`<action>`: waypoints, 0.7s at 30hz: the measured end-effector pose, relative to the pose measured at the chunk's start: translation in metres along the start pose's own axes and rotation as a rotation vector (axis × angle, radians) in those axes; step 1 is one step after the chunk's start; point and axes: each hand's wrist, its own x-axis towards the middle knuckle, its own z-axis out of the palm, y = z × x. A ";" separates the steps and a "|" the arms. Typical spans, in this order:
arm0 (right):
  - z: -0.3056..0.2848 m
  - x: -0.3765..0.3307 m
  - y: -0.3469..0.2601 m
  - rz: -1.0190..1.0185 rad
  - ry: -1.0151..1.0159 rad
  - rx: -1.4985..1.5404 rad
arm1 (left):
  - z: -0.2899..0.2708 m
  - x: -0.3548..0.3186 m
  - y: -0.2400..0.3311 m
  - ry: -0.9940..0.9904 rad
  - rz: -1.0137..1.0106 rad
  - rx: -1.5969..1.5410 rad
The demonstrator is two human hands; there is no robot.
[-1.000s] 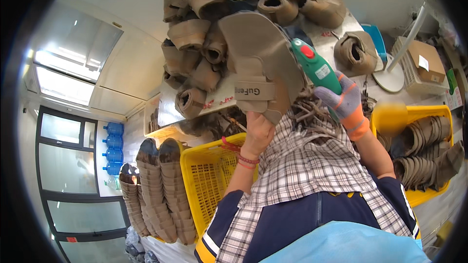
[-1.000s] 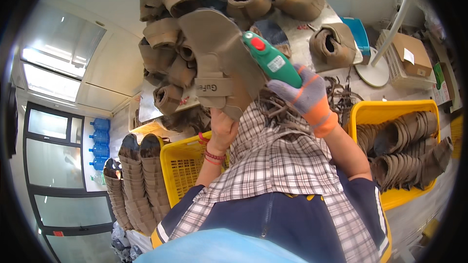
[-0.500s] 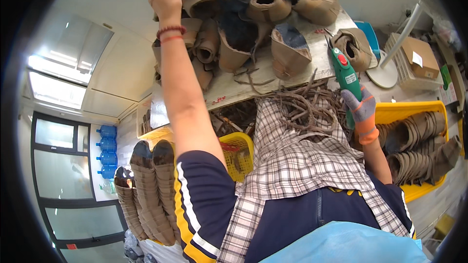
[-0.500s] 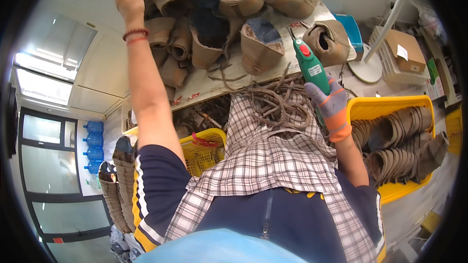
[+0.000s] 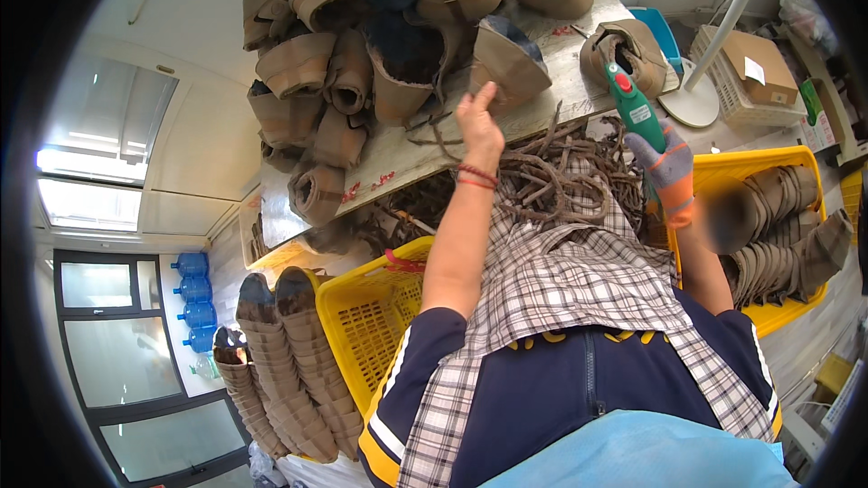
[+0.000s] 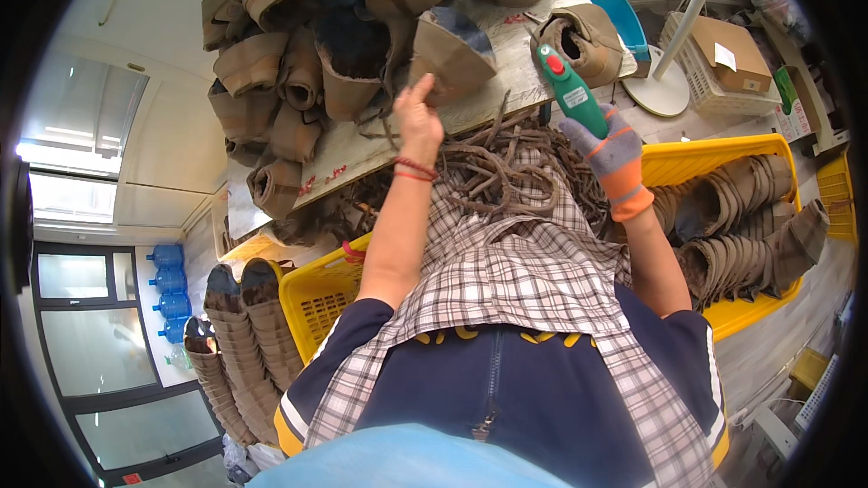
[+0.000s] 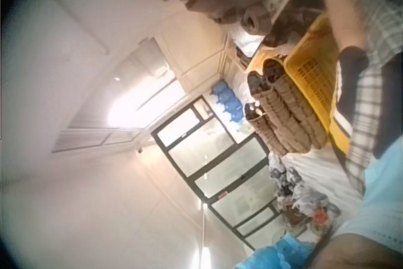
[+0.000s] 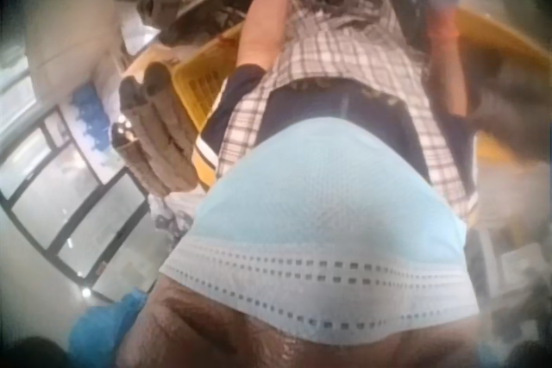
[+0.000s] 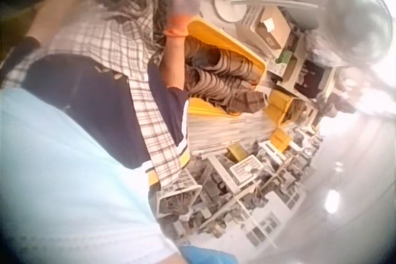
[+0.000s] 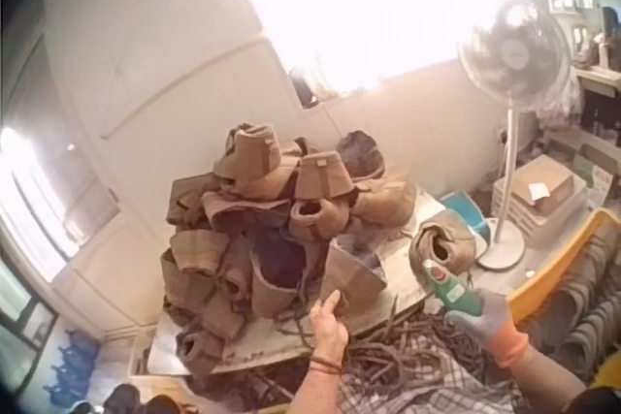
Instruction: The person uses a green electric trimmer to cut excess fabric and threads from the edges of beige slip-on shoes. They handle the shoes one at a time, rotating them to trim different sides, and place the finished shoes into a yellow basket.
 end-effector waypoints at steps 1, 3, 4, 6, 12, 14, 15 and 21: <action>-0.003 0.000 0.010 -0.041 0.037 -0.116 | 0.006 0.000 0.019 -0.010 -0.040 -0.060; -0.007 -0.002 0.013 -0.146 0.079 -0.313 | 0.006 -0.001 0.070 0.025 -0.172 -0.189; -0.008 -0.004 0.015 -0.199 0.092 -0.412 | -0.001 0.001 0.089 0.062 -0.263 -0.263; -0.006 -0.008 0.011 -0.275 0.079 -0.431 | -0.021 0.007 0.117 0.126 -0.428 -0.341; 0.007 -0.023 -0.004 -0.493 -0.019 -0.520 | -0.065 0.001 0.155 0.169 -0.505 -0.409; 0.009 -0.026 -0.010 -0.586 -0.036 -0.585 | -0.061 -0.004 0.160 0.221 -0.471 -0.373; 0.011 -0.027 -0.015 -0.623 -0.041 -0.601 | -0.059 -0.007 0.162 0.252 -0.450 -0.339; 0.019 -0.026 -0.025 -0.696 -0.041 -0.723 | -0.058 -0.012 0.162 0.276 -0.454 -0.349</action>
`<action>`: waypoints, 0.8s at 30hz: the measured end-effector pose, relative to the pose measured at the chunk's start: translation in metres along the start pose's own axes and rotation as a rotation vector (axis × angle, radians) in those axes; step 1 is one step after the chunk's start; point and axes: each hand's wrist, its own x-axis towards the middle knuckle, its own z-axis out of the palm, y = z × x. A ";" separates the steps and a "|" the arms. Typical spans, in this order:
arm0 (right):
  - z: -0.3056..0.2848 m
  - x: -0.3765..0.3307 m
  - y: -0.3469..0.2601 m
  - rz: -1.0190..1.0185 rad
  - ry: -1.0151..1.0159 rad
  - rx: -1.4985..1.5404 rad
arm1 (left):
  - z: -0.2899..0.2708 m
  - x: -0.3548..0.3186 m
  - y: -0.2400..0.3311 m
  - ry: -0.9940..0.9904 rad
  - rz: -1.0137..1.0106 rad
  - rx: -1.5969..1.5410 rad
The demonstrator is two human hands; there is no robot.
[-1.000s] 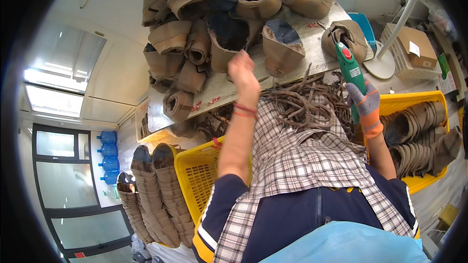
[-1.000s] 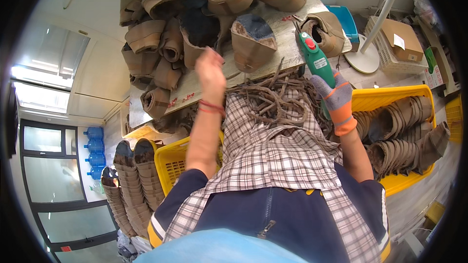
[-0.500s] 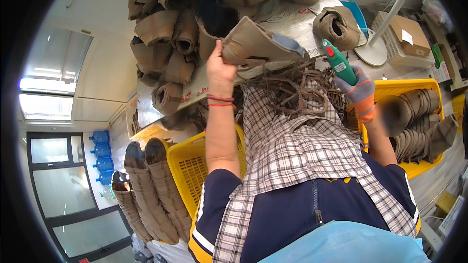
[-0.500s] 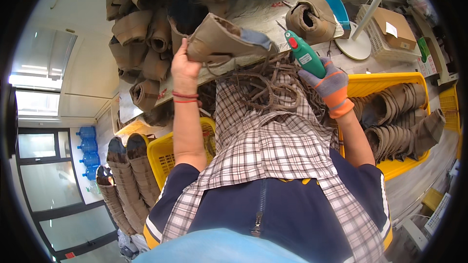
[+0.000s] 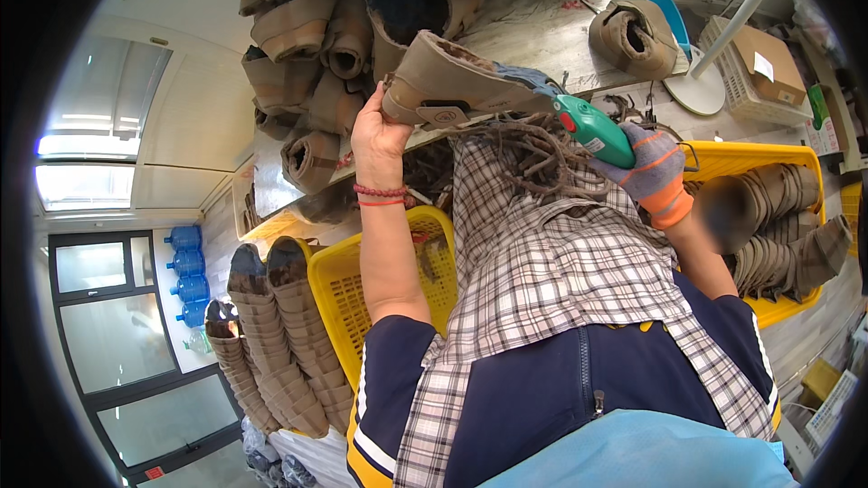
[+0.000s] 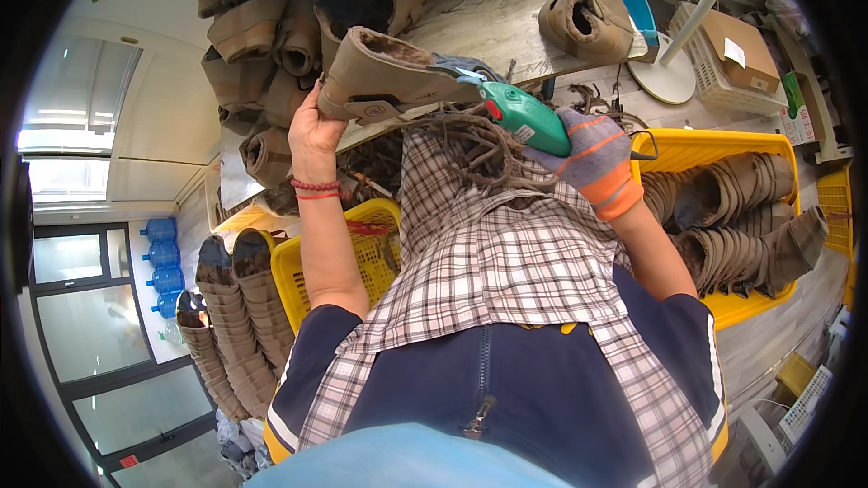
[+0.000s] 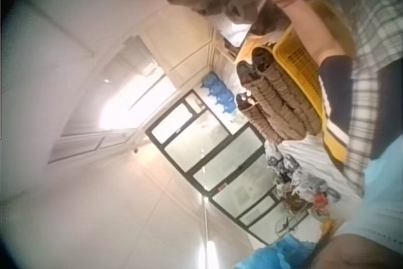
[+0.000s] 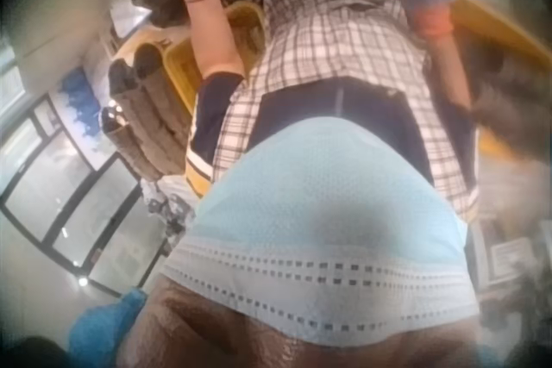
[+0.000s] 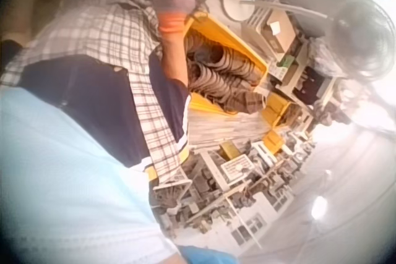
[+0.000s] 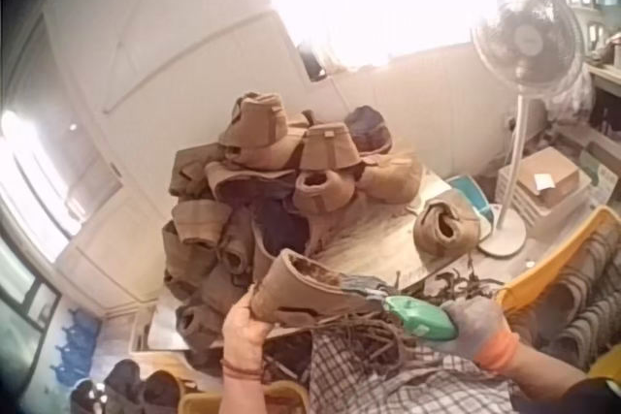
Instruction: The person uses a green electric trimmer to cut excess fabric and threads from the edges of beige slip-on shoes. They handle the shoes one at a time, rotating them to trim different sides, and place the finished shoes into a yellow basket.
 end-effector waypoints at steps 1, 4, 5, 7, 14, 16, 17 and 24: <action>0.000 0.001 0.000 -0.001 0.006 -0.007 | 0.000 0.001 0.000 -0.018 -0.022 -0.014; 0.000 0.002 -0.002 0.021 -0.019 0.005 | 0.001 0.002 -0.007 0.005 -0.026 0.003; 0.000 0.003 -0.003 0.032 -0.035 0.015 | 0.002 0.001 -0.010 0.006 -0.023 0.016; 0.001 0.003 -0.004 0.033 -0.038 0.040 | 0.005 -0.003 -0.016 0.008 -0.015 0.040; 0.001 0.008 -0.004 0.041 -0.086 0.111 | 0.004 -0.005 -0.025 -0.065 -0.100 -0.020; -0.002 0.011 -0.007 0.026 -0.077 0.146 | 0.005 -0.008 -0.026 -0.105 -0.115 -0.055; -0.003 0.013 -0.009 0.018 -0.073 0.163 | 0.005 -0.010 -0.028 -0.129 -0.107 -0.036; 0.001 0.016 -0.017 0.101 -0.137 0.354 | 0.006 -0.026 -0.045 -0.361 -0.081 -0.024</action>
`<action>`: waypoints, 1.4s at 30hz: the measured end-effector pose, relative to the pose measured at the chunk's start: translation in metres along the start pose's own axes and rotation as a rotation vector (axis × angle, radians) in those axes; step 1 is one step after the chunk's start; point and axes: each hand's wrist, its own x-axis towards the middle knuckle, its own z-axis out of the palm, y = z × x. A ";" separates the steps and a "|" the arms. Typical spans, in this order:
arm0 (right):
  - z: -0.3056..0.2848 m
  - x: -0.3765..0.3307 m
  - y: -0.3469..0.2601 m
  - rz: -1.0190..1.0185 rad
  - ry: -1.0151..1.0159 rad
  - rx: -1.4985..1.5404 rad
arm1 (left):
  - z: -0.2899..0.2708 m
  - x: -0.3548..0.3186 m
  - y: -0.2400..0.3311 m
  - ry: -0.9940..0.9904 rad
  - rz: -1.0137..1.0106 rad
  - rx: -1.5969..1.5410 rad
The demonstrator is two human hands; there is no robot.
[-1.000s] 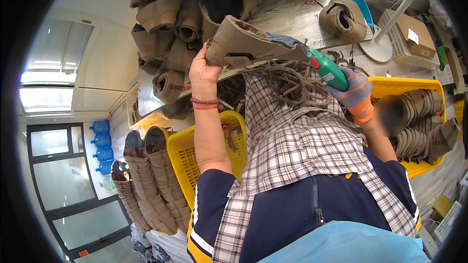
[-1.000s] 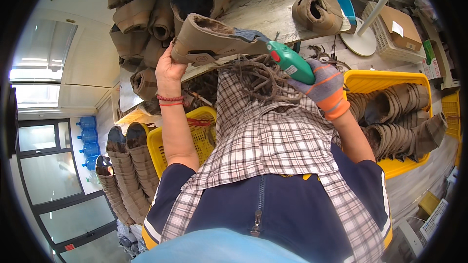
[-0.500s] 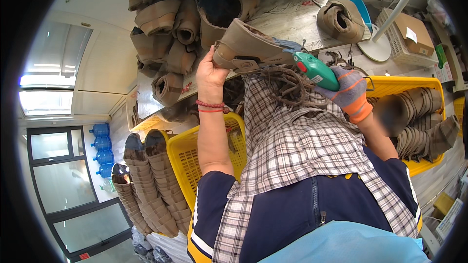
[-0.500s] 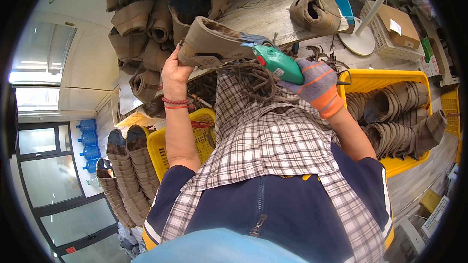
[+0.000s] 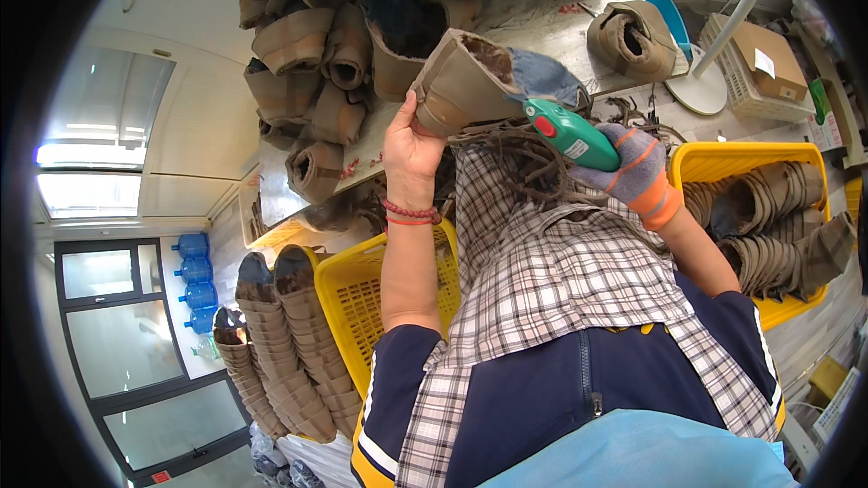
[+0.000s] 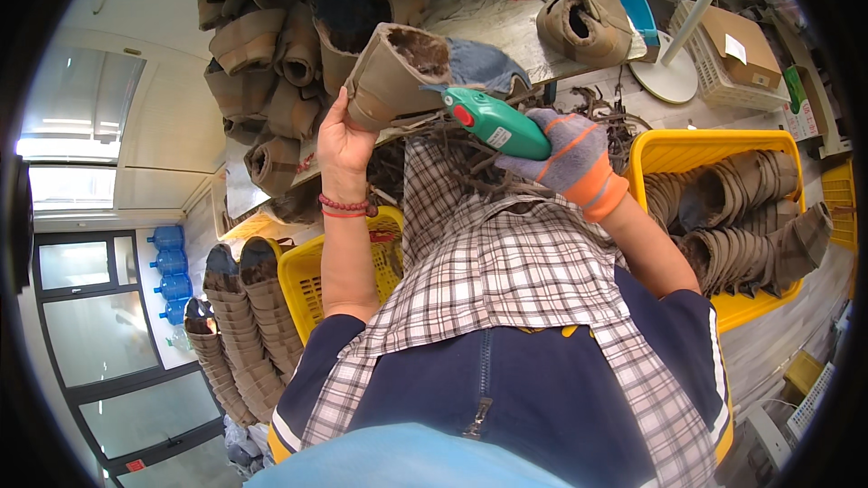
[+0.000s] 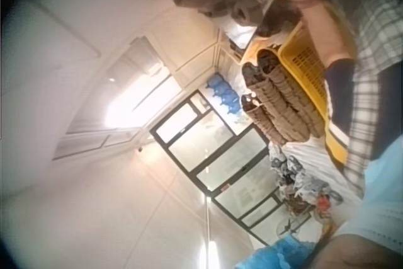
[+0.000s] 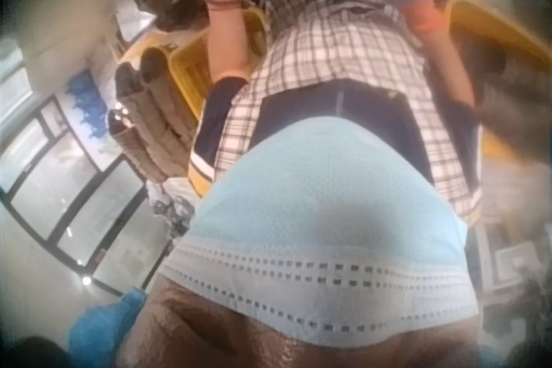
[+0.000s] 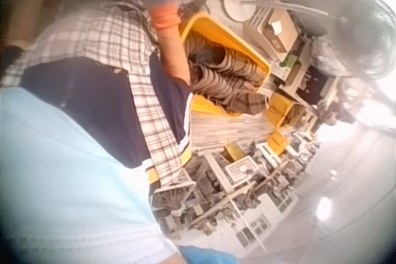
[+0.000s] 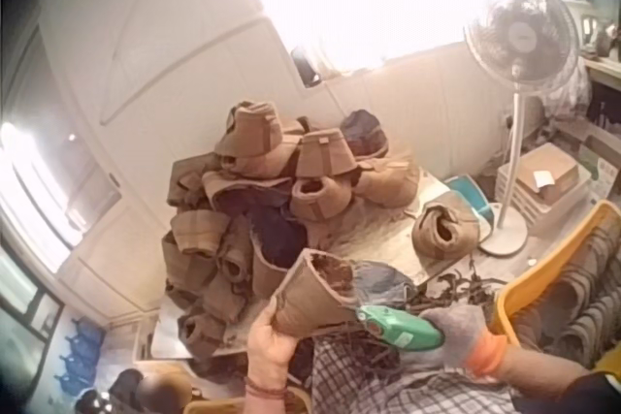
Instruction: The person uses a green electric trimmer to cut excess fabric and threads from the edges of beige slip-on shoes. They handle the shoes one at a time, rotating them to trim different sides, and place the finished shoes into a yellow basket.
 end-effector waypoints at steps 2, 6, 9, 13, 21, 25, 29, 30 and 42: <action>0.002 0.001 -0.003 0.026 -0.009 0.045 | 0.000 -0.005 -0.007 -0.063 0.011 -0.010; 0.012 -0.002 -0.004 0.102 0.001 0.260 | 0.004 -0.016 -0.023 -0.153 0.058 -0.047; 0.016 -0.003 -0.006 0.175 -0.009 0.409 | 0.010 -0.025 -0.038 -0.208 0.183 0.098; 0.016 0.000 -0.011 0.375 -0.022 0.612 | 0.006 -0.037 -0.055 -0.261 0.369 0.394; 0.008 -0.001 -0.006 0.410 -0.004 0.509 | 0.003 -0.050 -0.061 -0.243 0.668 1.002; 0.005 -0.004 -0.003 0.423 0.010 0.545 | 0.005 -0.053 -0.059 -0.243 0.823 1.423; 0.000 -0.003 -0.002 0.432 0.014 0.579 | 0.015 -0.051 -0.054 -0.419 1.096 1.802; 0.000 -0.003 -0.002 0.430 0.028 0.583 | 0.015 -0.050 -0.055 -0.456 1.113 1.822; -0.009 0.006 0.001 0.488 0.026 0.697 | 0.010 -0.063 -0.067 -0.674 1.147 2.072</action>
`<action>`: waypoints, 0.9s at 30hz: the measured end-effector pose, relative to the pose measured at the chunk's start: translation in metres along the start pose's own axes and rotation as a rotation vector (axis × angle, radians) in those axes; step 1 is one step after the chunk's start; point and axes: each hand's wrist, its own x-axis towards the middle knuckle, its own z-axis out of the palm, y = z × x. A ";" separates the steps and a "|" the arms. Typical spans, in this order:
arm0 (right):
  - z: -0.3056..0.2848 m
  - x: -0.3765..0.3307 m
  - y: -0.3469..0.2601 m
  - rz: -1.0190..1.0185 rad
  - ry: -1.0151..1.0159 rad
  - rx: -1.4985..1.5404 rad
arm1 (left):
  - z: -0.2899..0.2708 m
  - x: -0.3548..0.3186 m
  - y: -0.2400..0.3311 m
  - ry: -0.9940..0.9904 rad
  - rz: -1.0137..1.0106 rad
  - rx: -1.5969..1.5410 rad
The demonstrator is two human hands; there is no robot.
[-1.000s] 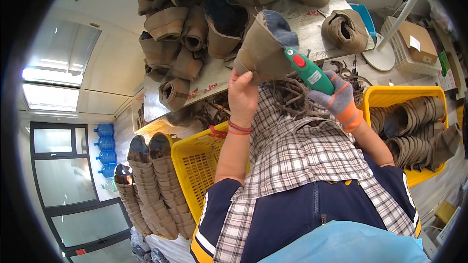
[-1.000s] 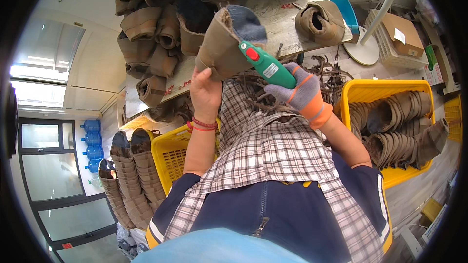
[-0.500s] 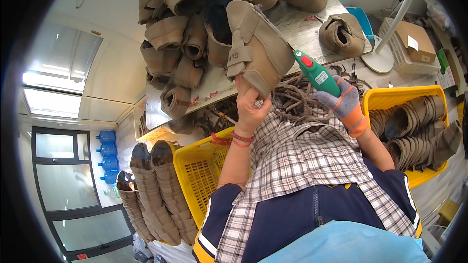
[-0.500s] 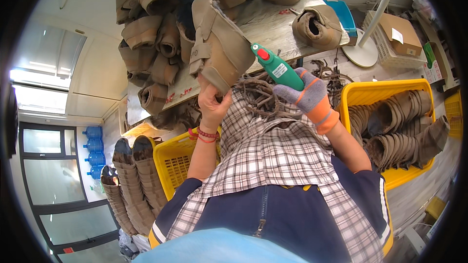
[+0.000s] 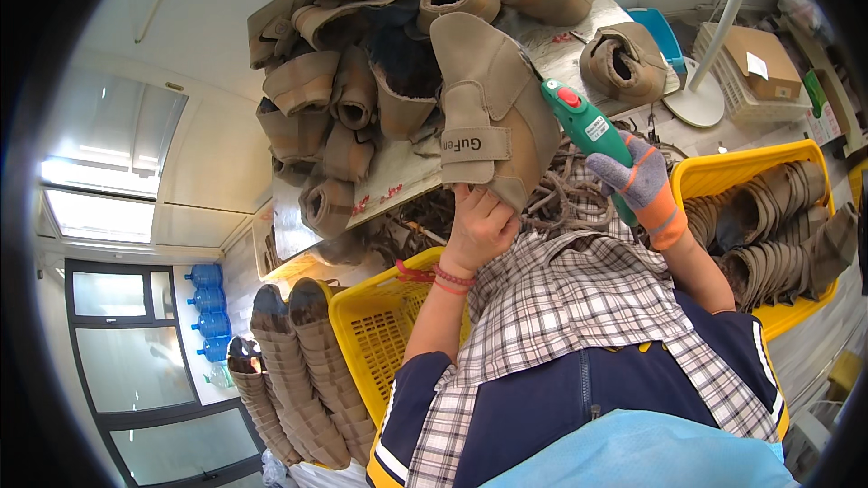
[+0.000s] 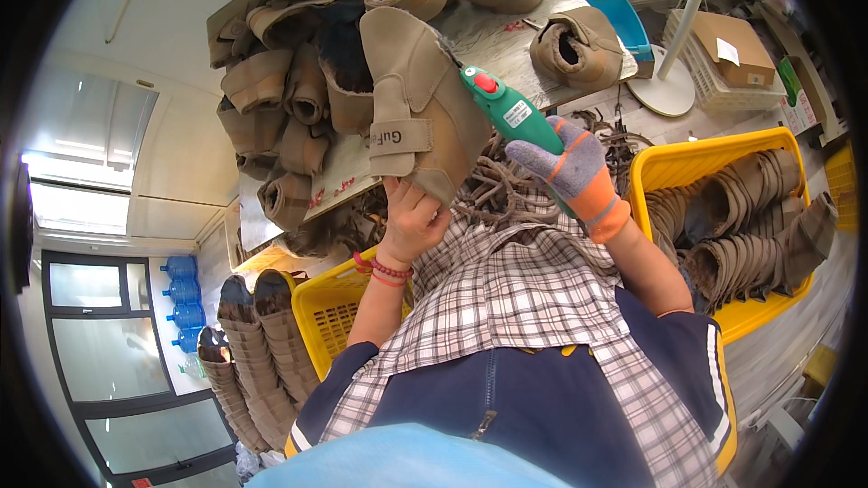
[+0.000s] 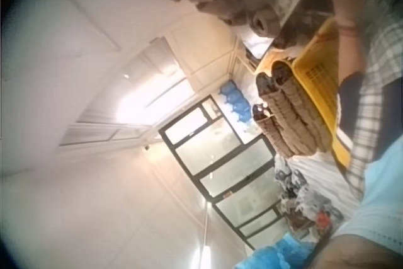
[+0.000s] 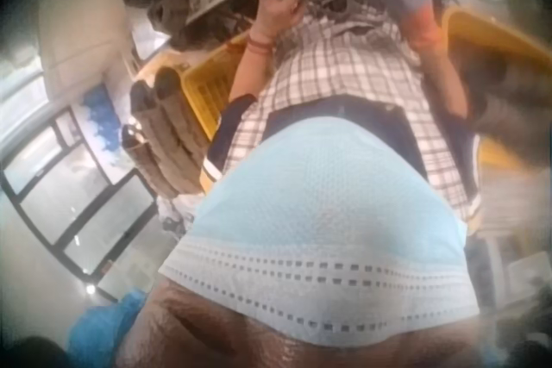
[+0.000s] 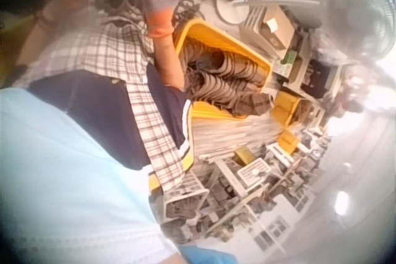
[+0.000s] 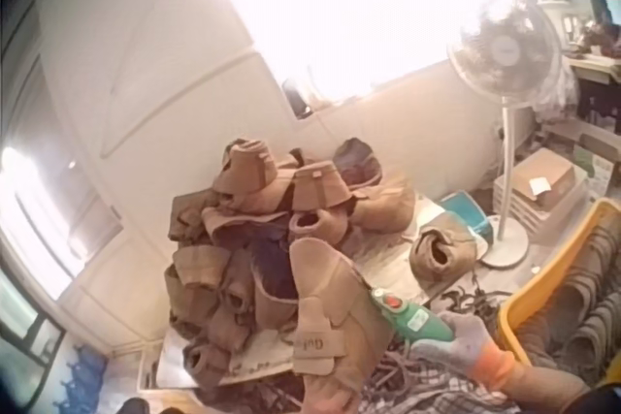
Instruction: The person uses a green electric trimmer to cut excess fabric and threads from the edges of beige slip-on shoes. They handle the shoes one at a time, rotating them to trim different sides, and place the finished shoes into a yellow basket.
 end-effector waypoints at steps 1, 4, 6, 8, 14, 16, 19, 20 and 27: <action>0.000 0.000 0.001 -0.009 0.002 0.005 | 0.000 -0.001 0.001 -0.012 0.000 0.006; -0.001 0.000 0.001 -0.014 0.004 0.017 | 0.003 -0.007 0.001 -0.050 0.014 0.018; -0.002 0.000 -0.002 0.019 -0.001 0.043 | 0.006 -0.011 0.002 -0.074 0.041 0.021; -0.004 0.001 -0.014 0.082 -0.014 0.087 | 0.006 -0.012 0.008 -0.071 0.044 0.015; -0.015 0.012 -0.017 0.021 0.053 0.119 | -0.001 -0.026 0.013 -0.067 -0.004 -0.063; -0.021 0.013 -0.013 -0.028 0.110 0.103 | -0.018 -0.011 -0.004 0.017 -0.037 -0.054; -0.027 0.005 -0.005 0.010 0.124 0.053 | -0.072 0.033 -0.064 0.327 -0.027 0.242; -0.029 0.001 -0.002 0.017 0.120 0.054 | -0.093 0.067 -0.076 0.398 -0.212 -0.087; -0.032 -0.018 0.015 0.017 0.119 0.131 | -0.220 0.260 -0.261 0.823 -0.375 -0.842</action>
